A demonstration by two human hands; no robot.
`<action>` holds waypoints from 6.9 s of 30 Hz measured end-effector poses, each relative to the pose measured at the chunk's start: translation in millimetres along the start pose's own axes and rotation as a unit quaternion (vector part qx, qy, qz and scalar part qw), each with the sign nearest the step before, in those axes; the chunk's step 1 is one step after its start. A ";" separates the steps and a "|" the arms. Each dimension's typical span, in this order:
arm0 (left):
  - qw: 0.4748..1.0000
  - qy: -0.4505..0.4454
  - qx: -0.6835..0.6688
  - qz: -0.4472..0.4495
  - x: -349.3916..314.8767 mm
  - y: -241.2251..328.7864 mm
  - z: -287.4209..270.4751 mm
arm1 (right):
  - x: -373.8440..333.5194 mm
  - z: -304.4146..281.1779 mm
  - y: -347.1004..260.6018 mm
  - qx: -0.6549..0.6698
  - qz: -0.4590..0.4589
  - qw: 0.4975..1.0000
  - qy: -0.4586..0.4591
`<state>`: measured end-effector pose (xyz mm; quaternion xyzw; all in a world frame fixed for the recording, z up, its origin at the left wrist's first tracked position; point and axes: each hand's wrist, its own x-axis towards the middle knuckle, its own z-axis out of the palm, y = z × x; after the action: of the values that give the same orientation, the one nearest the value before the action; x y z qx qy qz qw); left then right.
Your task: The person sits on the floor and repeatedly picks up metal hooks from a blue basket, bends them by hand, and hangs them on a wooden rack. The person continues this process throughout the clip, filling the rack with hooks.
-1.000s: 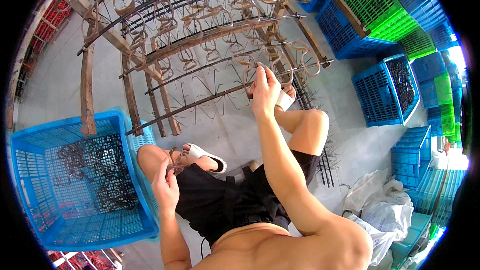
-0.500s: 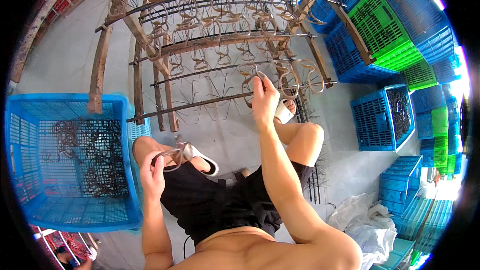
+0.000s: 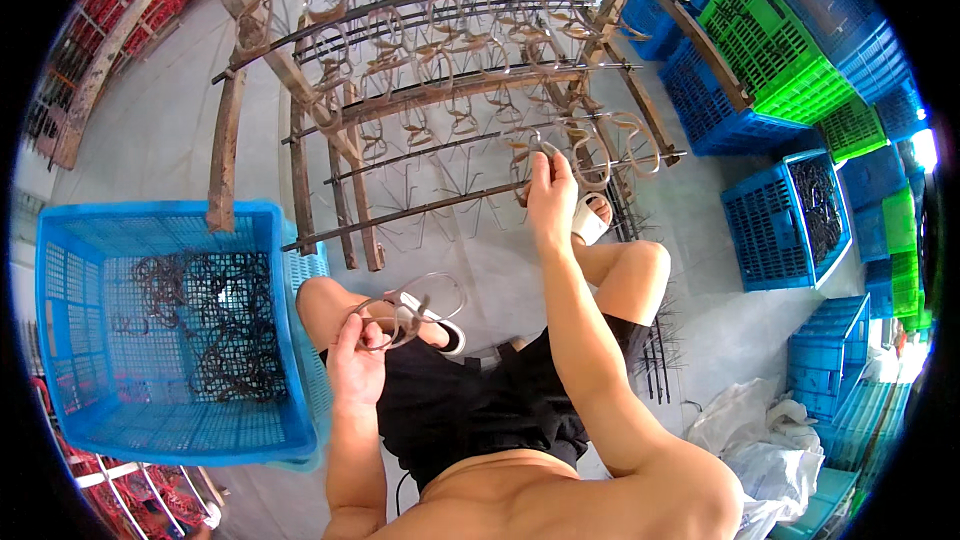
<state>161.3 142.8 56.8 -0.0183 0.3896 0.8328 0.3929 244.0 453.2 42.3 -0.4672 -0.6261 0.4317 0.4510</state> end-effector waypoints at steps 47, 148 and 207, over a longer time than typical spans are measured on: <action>0.987 0.022 0.160 0.006 14.2 7.3 -21.3 | -54.9 60.7 -41.4 0.028 0.053 0.993 -0.103; 0.488 0.434 0.753 -0.079 154.8 128.6 -312.3 | -113.6 54.3 -59.2 0.020 0.076 0.959 -0.271; 0.888 -0.229 -0.392 0.071 43.1 66.5 -49.7 | -146.4 95.3 -88.7 0.263 0.080 0.880 -0.387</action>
<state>73.4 111.6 49.9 0.0478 -0.0691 0.9245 0.3717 157.4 282.3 83.0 -0.1755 -0.5744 0.7615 0.2437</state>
